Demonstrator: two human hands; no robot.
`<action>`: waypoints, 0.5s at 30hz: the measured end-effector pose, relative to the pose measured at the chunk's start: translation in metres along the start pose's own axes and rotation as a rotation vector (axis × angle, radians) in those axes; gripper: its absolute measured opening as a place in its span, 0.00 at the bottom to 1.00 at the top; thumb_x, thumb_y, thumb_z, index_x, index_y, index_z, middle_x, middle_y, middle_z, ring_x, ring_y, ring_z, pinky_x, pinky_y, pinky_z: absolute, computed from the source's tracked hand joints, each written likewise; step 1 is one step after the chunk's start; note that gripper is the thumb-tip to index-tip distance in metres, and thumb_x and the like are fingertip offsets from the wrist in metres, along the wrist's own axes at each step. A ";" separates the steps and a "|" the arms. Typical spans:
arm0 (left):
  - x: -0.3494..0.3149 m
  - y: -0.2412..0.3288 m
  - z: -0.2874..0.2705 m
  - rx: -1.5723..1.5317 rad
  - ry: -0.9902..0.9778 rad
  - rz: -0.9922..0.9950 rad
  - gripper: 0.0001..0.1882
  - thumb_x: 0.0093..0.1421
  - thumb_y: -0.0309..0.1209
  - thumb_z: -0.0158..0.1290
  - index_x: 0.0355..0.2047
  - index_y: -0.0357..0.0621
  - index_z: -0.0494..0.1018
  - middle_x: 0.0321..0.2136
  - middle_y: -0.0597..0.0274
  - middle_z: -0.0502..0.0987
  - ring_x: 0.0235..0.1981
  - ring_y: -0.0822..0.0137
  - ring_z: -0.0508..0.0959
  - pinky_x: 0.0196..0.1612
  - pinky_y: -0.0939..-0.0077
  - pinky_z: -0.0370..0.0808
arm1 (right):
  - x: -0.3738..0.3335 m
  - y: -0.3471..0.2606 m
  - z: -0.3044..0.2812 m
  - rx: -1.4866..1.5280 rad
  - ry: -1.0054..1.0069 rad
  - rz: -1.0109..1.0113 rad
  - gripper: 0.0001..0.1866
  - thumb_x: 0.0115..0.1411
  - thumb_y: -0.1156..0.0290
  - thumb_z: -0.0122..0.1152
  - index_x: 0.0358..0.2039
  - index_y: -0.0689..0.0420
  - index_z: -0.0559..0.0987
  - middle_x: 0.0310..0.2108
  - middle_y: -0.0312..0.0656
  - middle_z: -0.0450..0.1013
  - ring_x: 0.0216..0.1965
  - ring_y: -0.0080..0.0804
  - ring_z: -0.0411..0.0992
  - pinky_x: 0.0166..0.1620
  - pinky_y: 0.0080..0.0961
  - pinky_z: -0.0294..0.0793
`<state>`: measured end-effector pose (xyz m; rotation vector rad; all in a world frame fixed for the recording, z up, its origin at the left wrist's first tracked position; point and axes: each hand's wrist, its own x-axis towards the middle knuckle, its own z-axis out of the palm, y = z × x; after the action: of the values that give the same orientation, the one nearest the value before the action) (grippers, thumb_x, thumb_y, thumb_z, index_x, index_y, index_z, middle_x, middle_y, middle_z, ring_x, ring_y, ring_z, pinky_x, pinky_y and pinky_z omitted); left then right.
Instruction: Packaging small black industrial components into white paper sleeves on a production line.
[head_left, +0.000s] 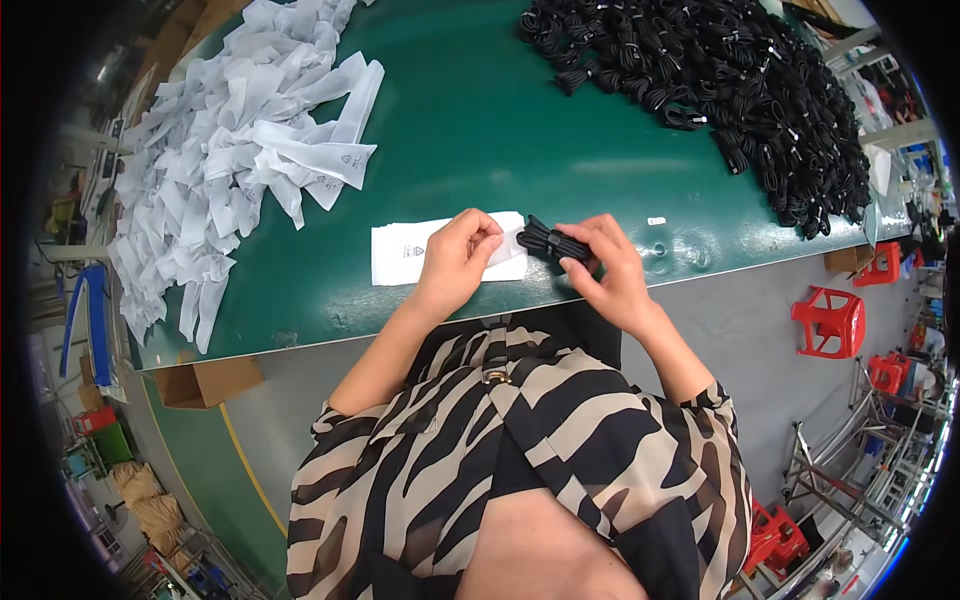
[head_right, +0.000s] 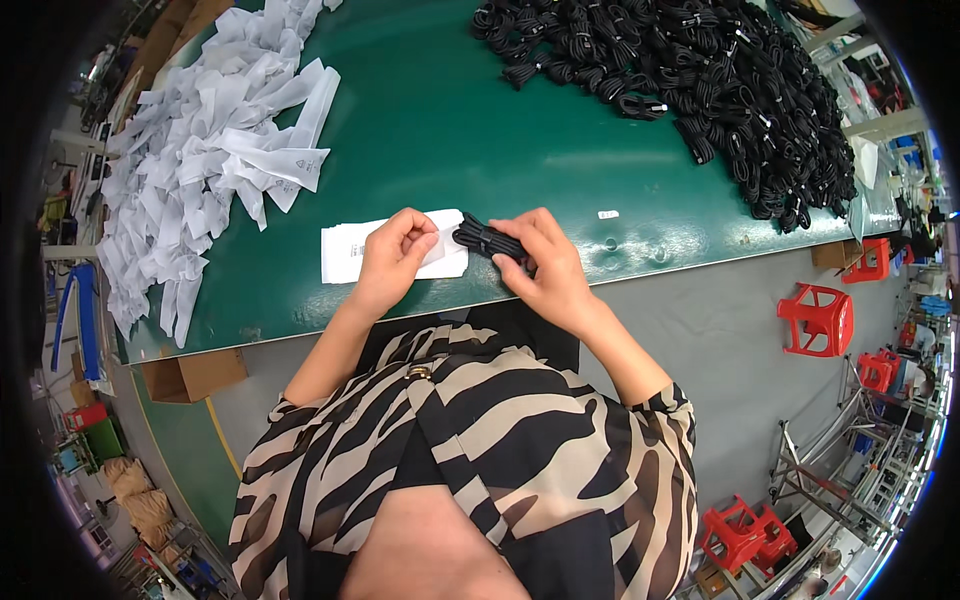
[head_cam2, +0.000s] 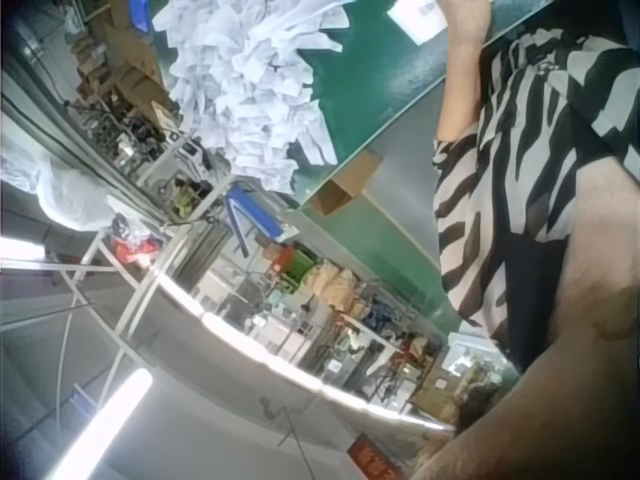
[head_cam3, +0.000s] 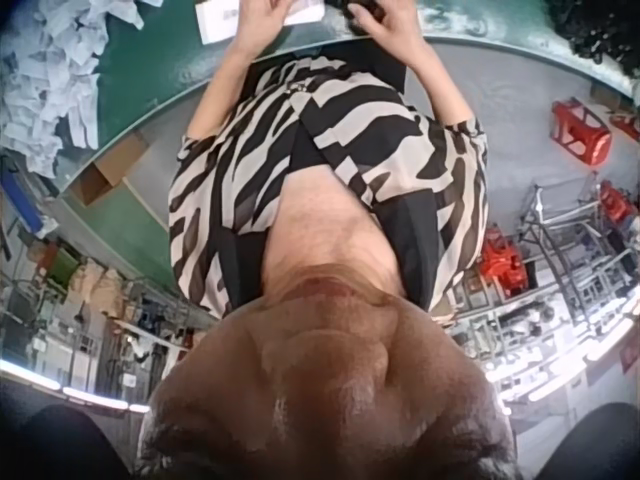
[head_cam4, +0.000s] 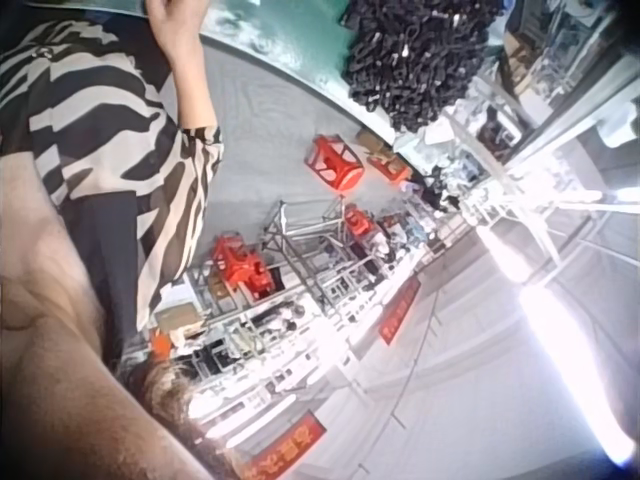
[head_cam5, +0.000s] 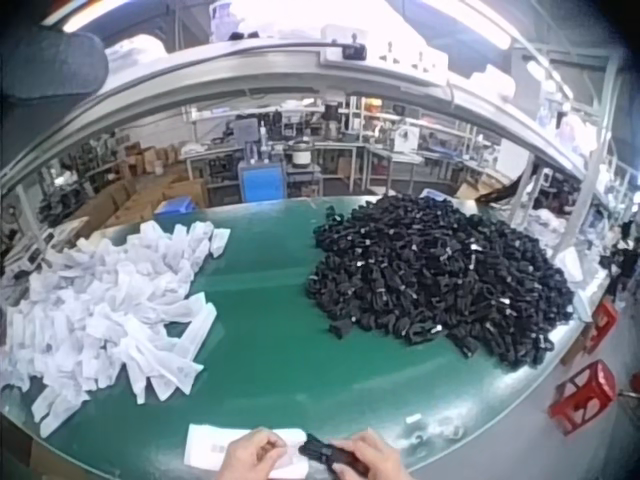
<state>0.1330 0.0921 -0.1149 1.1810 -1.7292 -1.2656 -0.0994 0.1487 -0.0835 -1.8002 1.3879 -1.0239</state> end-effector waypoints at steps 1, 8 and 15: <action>0.000 -0.001 0.000 -0.032 -0.002 -0.027 0.03 0.63 0.19 0.55 0.34 0.35 0.71 0.29 0.68 0.72 0.29 0.79 0.69 0.32 0.83 0.68 | -0.001 0.002 0.001 -0.001 -0.001 0.000 0.21 0.55 0.80 0.64 0.52 0.59 0.79 0.39 0.42 0.70 0.34 0.25 0.70 0.32 0.20 0.71; -0.004 0.017 0.007 0.057 -0.040 0.223 0.04 0.60 0.19 0.56 0.32 0.37 0.72 0.33 0.62 0.74 0.31 0.72 0.72 0.35 0.79 0.70 | -0.001 0.010 0.000 0.054 -0.219 -0.037 0.21 0.56 0.78 0.64 0.53 0.59 0.78 0.37 0.38 0.72 0.32 0.22 0.70 0.30 0.18 0.70; -0.004 0.031 0.003 0.282 0.001 0.510 0.07 0.53 0.19 0.57 0.31 0.39 0.71 0.36 0.54 0.75 0.38 0.52 0.74 0.43 0.63 0.70 | 0.001 0.009 0.018 0.267 -0.136 -0.089 0.17 0.55 0.81 0.66 0.45 0.58 0.78 0.45 0.43 0.72 0.38 0.25 0.72 0.37 0.20 0.74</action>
<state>0.1234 0.0999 -0.0860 0.8030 -2.0837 -0.7326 -0.0879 0.1462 -0.0998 -1.7106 1.0442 -1.0565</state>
